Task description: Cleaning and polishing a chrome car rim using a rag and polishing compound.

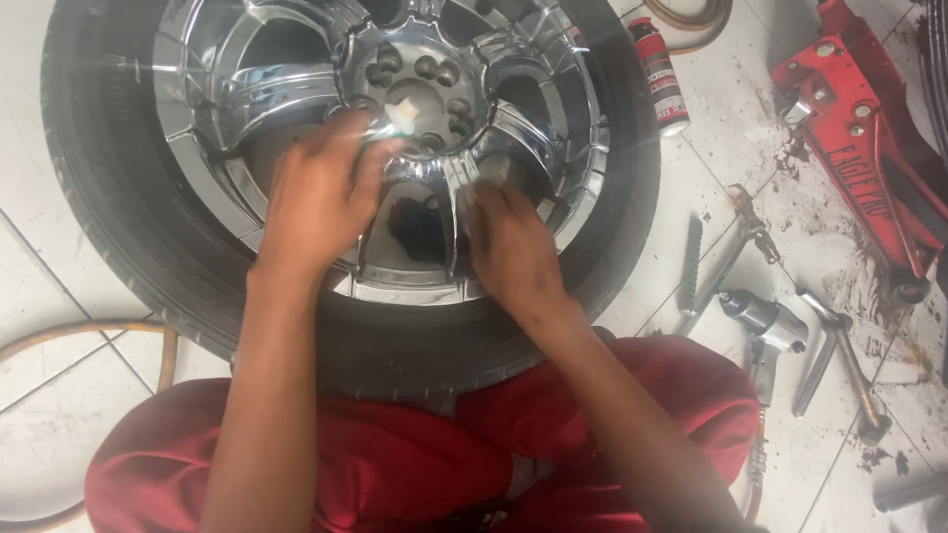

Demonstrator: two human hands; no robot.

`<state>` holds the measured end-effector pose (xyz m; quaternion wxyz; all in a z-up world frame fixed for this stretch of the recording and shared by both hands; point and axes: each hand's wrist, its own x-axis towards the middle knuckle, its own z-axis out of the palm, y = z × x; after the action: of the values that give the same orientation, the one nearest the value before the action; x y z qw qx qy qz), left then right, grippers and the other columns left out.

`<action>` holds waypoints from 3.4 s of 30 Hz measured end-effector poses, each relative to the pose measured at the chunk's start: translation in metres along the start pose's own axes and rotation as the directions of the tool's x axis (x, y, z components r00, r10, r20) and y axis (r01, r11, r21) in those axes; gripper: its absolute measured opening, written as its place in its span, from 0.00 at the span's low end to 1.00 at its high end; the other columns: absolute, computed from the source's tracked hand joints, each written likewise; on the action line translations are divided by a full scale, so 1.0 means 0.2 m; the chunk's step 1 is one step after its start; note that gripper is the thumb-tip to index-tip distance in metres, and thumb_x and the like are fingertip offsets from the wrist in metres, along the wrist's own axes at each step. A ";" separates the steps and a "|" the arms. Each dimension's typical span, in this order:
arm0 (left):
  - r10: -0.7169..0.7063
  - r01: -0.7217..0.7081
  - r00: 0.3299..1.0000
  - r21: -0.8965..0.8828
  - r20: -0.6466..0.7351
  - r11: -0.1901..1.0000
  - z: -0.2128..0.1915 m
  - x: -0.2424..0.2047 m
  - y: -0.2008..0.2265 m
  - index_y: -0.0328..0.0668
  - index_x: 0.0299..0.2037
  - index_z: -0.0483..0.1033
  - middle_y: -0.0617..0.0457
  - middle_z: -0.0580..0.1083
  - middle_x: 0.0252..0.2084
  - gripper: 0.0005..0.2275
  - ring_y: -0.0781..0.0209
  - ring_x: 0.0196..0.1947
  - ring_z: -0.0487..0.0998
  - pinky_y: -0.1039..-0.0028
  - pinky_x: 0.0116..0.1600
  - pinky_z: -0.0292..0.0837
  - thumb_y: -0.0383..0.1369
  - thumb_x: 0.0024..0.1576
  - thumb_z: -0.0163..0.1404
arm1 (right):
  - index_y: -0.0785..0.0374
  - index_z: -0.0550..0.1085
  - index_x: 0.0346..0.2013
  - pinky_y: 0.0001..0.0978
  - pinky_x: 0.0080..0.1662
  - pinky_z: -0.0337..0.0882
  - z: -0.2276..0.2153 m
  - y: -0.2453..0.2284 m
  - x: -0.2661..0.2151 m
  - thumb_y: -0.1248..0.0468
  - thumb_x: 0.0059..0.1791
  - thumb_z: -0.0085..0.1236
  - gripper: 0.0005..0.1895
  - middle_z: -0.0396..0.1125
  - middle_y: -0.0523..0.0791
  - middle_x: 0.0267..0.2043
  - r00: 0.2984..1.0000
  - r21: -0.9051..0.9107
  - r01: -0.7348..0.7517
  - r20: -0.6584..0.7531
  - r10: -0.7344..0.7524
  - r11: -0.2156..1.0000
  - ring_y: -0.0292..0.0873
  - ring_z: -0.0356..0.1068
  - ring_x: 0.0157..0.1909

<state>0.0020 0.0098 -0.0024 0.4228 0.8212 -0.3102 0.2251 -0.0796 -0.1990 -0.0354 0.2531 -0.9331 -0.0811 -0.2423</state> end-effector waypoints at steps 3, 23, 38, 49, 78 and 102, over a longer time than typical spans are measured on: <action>-0.020 0.020 1.000 -0.017 0.011 1.000 0.03 0.01 0.02 0.33 0.50 0.75 0.36 0.78 0.43 0.10 0.33 0.41 0.79 0.54 0.43 0.74 0.34 0.69 0.53 | 0.66 0.73 0.50 0.52 0.46 0.72 -0.03 0.00 -0.08 0.72 0.50 0.53 0.13 0.69 0.57 0.46 0.999 -0.009 -0.052 0.011 0.053 0.999 0.63 0.72 0.46; 0.038 -0.039 0.998 0.031 0.050 0.999 0.06 0.03 0.04 0.32 0.52 0.75 0.37 0.78 0.41 0.11 0.35 0.39 0.80 0.54 0.42 0.74 0.33 0.67 0.55 | 0.62 0.71 0.27 0.46 0.43 0.71 -0.05 0.03 0.09 0.55 0.45 0.67 0.16 0.73 0.49 0.29 0.886 0.024 -0.213 0.427 0.182 0.977 0.53 0.75 0.37; -0.105 0.079 0.972 -0.128 -0.209 0.989 -0.02 0.03 -0.02 0.31 0.50 0.73 0.42 0.79 0.38 0.07 0.48 0.36 0.84 0.61 0.41 0.76 0.29 0.71 0.53 | 0.63 0.67 0.42 0.42 0.42 0.79 -0.03 0.13 -0.05 0.56 0.48 0.66 0.19 0.76 0.52 0.35 0.887 0.169 -0.343 0.382 0.260 0.924 0.51 0.81 0.40; -0.051 0.025 0.954 -0.092 -0.295 0.995 -0.02 0.01 -0.07 0.30 0.48 0.72 0.44 0.79 0.37 0.07 0.51 0.35 0.83 0.63 0.41 0.74 0.29 0.74 0.51 | 0.58 0.64 0.53 0.54 0.46 0.73 0.11 0.03 0.22 0.60 0.55 0.56 0.15 0.76 0.53 0.32 0.935 -0.044 -0.250 0.250 0.253 0.967 0.58 0.77 0.40; -0.275 0.089 0.855 -0.397 -0.440 0.913 -0.05 -0.01 -0.07 0.31 0.48 0.71 0.50 0.81 0.36 0.10 0.65 0.30 0.83 0.74 0.37 0.75 0.33 0.74 0.49 | 0.62 0.69 0.47 0.51 0.40 0.74 0.40 -0.03 0.33 0.64 0.55 0.57 0.09 0.72 0.55 0.40 0.984 0.076 0.106 0.134 -0.115 0.991 0.60 0.75 0.38; -0.189 0.045 0.890 -0.332 -0.415 0.942 -0.05 0.05 -0.07 0.34 0.49 0.71 0.53 0.81 0.36 0.07 0.66 0.29 0.82 0.76 0.36 0.74 0.31 0.74 0.49 | 0.72 0.51 0.69 0.71 0.64 0.38 0.23 -0.19 0.31 0.40 0.37 0.73 0.62 0.58 0.63 0.67 0.926 -0.010 0.318 0.219 -0.309 0.948 0.66 0.60 0.67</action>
<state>0.0180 0.0207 0.0011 0.6198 0.6884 -0.1875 0.3268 -0.0174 -0.1405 -0.0240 0.1798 -0.9342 -0.2505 -0.1794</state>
